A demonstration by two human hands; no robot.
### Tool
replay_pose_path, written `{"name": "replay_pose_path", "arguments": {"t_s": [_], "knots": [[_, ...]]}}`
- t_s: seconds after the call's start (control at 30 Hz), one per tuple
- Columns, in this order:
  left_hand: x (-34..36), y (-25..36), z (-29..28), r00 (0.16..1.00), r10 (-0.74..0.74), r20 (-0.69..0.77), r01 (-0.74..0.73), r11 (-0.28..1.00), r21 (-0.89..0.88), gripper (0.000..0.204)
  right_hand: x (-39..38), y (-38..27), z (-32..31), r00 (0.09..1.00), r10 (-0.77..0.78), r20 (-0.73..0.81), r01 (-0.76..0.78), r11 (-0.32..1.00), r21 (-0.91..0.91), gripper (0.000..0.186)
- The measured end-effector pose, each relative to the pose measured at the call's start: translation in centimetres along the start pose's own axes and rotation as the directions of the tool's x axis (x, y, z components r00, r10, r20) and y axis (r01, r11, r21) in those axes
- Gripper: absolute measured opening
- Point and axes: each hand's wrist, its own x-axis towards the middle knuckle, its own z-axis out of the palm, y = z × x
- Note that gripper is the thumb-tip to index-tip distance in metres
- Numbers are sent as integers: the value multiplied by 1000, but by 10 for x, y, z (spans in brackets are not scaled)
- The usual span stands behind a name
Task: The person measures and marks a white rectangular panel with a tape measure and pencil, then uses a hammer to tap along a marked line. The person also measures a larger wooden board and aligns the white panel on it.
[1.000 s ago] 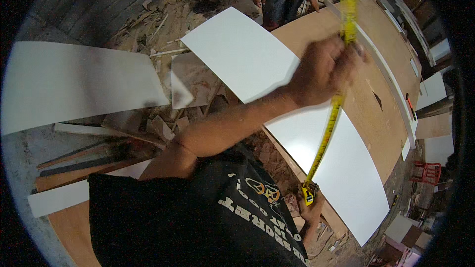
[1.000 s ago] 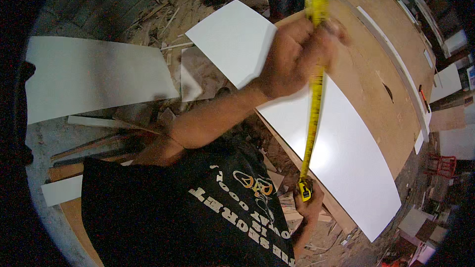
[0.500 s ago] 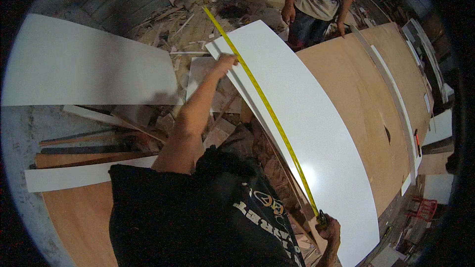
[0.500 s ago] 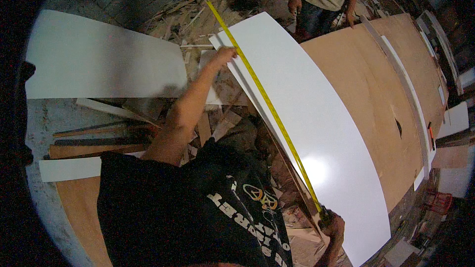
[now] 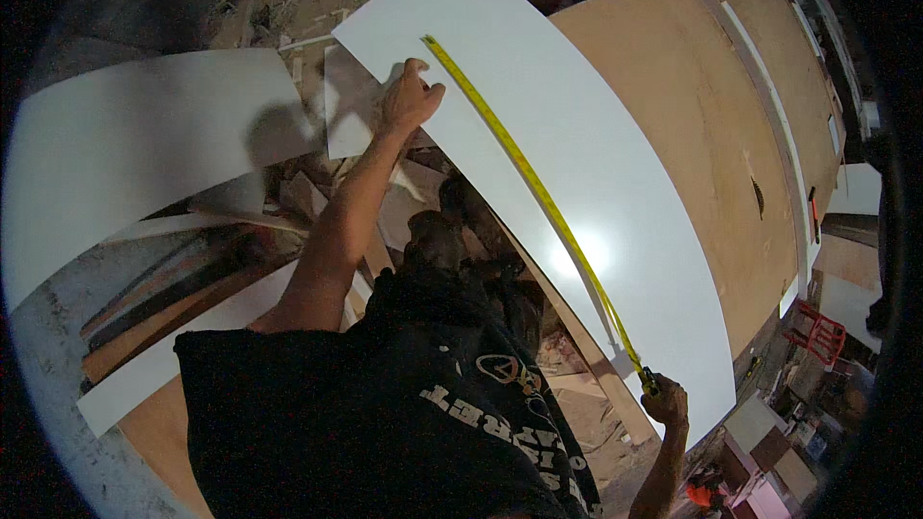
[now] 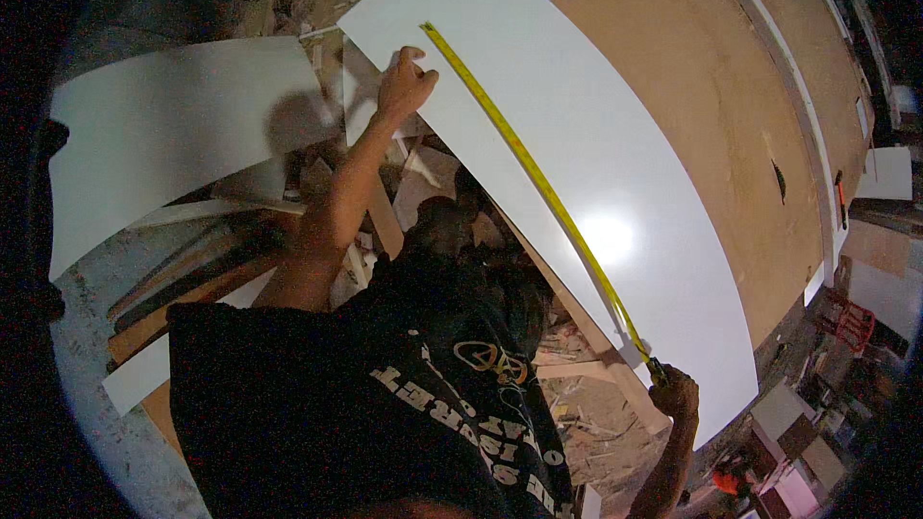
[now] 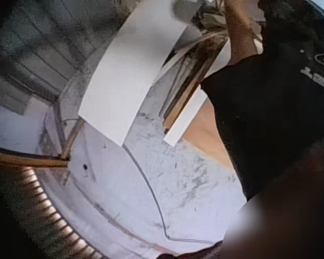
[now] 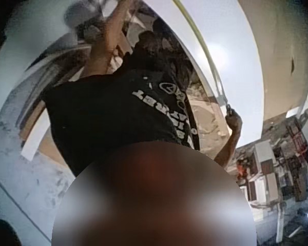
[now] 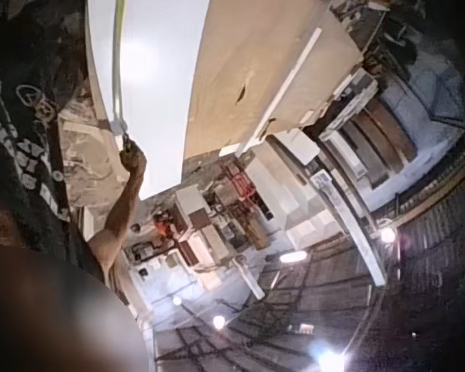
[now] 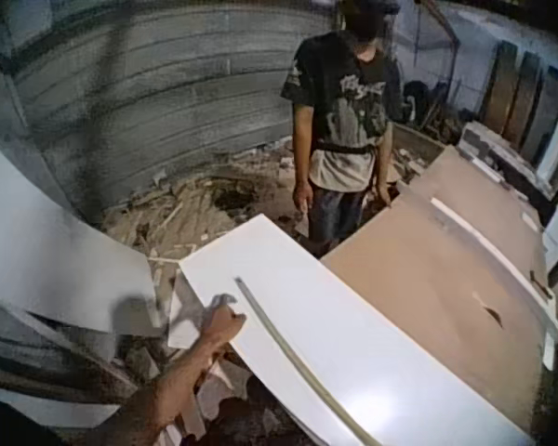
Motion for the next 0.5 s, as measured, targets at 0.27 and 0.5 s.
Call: {"name": "replay_pose_path", "arguments": {"t_s": [0.27, 0.5], "knots": [[-19, 9, 24, 914, 385, 128, -402, 902, 154, 67, 40, -32, 11, 987, -156, -21, 154, 984, -95, 47], [-143, -19, 34, 952, -271, -145, 152, 825, -545, 45, 64, -100, 19, 950, -307, -62, 310, 950, 31, 42]]}}
